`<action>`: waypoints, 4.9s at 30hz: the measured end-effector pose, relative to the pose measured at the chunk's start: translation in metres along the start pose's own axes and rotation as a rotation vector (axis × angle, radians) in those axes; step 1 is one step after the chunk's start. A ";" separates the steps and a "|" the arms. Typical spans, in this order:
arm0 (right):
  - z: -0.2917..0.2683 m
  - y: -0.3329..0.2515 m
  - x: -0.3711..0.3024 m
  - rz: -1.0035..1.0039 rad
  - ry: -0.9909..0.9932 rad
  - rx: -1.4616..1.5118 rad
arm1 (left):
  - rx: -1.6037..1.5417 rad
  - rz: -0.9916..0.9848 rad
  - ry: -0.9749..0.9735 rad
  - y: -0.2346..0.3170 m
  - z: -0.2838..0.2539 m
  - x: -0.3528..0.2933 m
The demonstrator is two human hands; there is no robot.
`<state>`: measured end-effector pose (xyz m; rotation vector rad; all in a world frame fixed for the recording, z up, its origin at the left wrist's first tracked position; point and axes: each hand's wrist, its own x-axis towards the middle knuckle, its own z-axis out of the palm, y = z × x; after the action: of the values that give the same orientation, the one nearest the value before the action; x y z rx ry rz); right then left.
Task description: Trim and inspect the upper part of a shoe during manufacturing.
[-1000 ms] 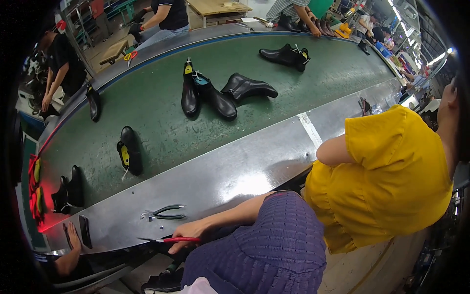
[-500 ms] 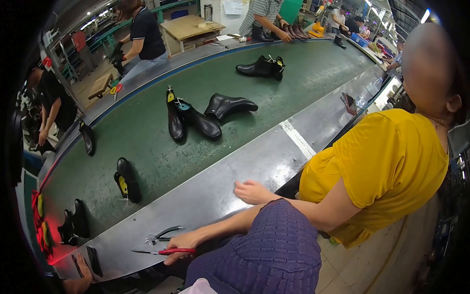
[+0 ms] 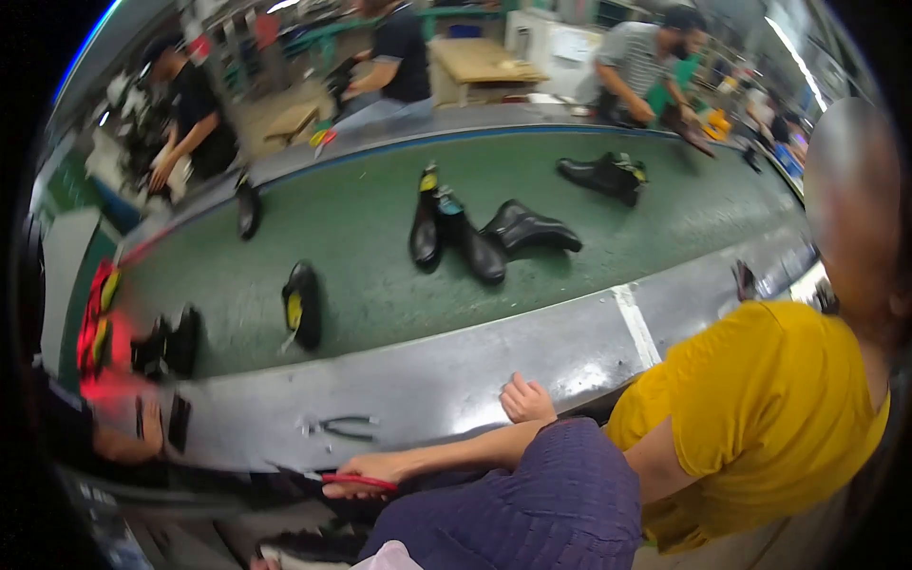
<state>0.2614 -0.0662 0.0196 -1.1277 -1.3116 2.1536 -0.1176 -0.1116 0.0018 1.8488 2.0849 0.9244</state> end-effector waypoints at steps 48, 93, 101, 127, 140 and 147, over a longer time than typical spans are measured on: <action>-0.045 -0.061 0.092 -0.143 0.406 -1.083 | -0.112 0.130 1.227 0.117 -0.023 -0.010; -0.087 0.039 0.035 0.329 0.109 0.660 | -0.616 -0.193 -0.535 0.058 0.059 0.129; -0.086 0.011 0.036 0.055 0.160 0.246 | 0.012 0.126 -0.091 0.049 0.076 0.118; -0.287 -0.053 0.127 -0.282 1.389 -0.500 | 0.236 0.115 -0.019 0.053 0.085 0.117; -0.290 -0.115 0.319 -0.344 1.151 -0.445 | -0.148 0.001 -0.208 0.059 0.073 0.111; -0.218 -0.116 0.242 -0.541 0.970 -0.371 | -0.157 0.001 -0.142 0.041 0.077 0.116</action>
<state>0.2767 0.2739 -0.0386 -1.4501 -1.3049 0.7870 -0.0651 0.0232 -0.0059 1.7808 1.8732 0.9006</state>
